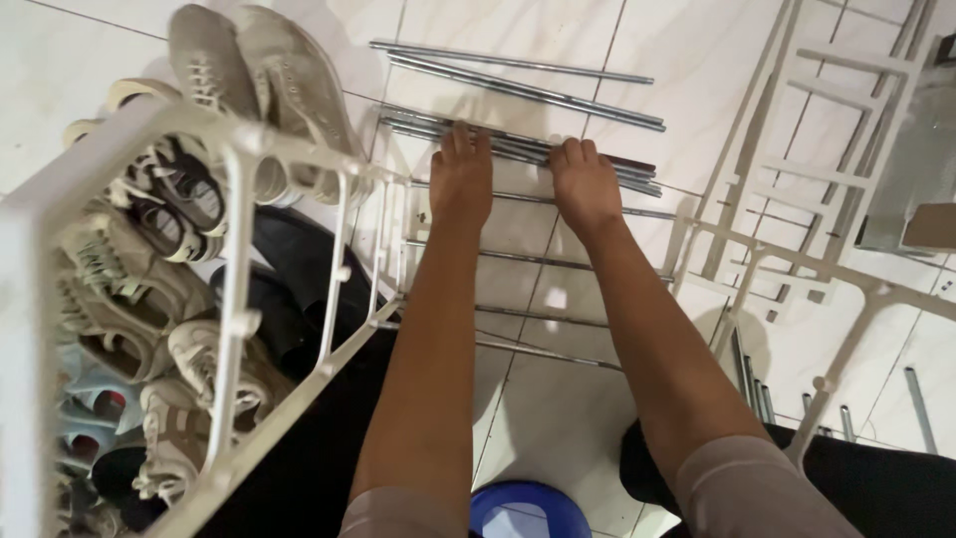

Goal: The person assembles a white plastic shoe rack by inserting metal rods into the side frames. They sit on the floor and repeatedly pick up rods, align them with the frame slots, and push them into place.

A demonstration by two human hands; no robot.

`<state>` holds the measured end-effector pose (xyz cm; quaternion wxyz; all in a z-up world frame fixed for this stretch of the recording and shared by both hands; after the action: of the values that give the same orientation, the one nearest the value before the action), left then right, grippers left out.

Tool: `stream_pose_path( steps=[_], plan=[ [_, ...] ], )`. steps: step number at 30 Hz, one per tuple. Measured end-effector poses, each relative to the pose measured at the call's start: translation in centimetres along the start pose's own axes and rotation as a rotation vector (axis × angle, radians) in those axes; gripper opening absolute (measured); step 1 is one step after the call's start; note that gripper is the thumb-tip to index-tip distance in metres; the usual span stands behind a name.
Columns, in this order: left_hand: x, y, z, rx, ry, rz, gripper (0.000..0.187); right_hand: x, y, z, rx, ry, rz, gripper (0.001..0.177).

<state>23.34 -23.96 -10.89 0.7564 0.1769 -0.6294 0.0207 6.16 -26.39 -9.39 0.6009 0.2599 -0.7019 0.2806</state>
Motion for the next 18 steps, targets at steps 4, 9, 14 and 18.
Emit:
stream_pose_path(
  steps=[4, 9, 14, 18],
  plan=[
    [4.3, 2.5, 0.9, -0.061, 0.073, 0.272, 0.054, 2.8, -0.2, -0.2, -0.112, -0.031, 0.000, 0.018],
    [9.2, 8.0, 2.7, -0.166, 0.205, 0.354, 0.046, 8.2, 1.7, -0.6, -0.290, -0.048, 0.069, 0.015],
    [14.2, 16.9, 4.3, -0.330, 0.200, 0.400, 0.026, 14.4, 4.8, -3.1, -0.369, -0.291, 0.193, 0.016],
    [15.6, 22.0, 2.3, -0.305, 0.214, 0.298, 0.014, 18.0, 7.6, -6.1, -0.216, -0.422, 0.307, 0.043]
  ],
)
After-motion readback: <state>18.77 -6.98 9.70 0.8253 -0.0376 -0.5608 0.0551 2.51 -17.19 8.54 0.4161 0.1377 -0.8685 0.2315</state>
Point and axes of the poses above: each hand's wrist, its own y-axis away from the middle knuckle, its own x-axis out of the back of the hand, z = x × y, the point moved 6 cm from there along -y, towards the middle knuckle, and after that the axes turned 9 degrees about x, right-handed, at the moved point
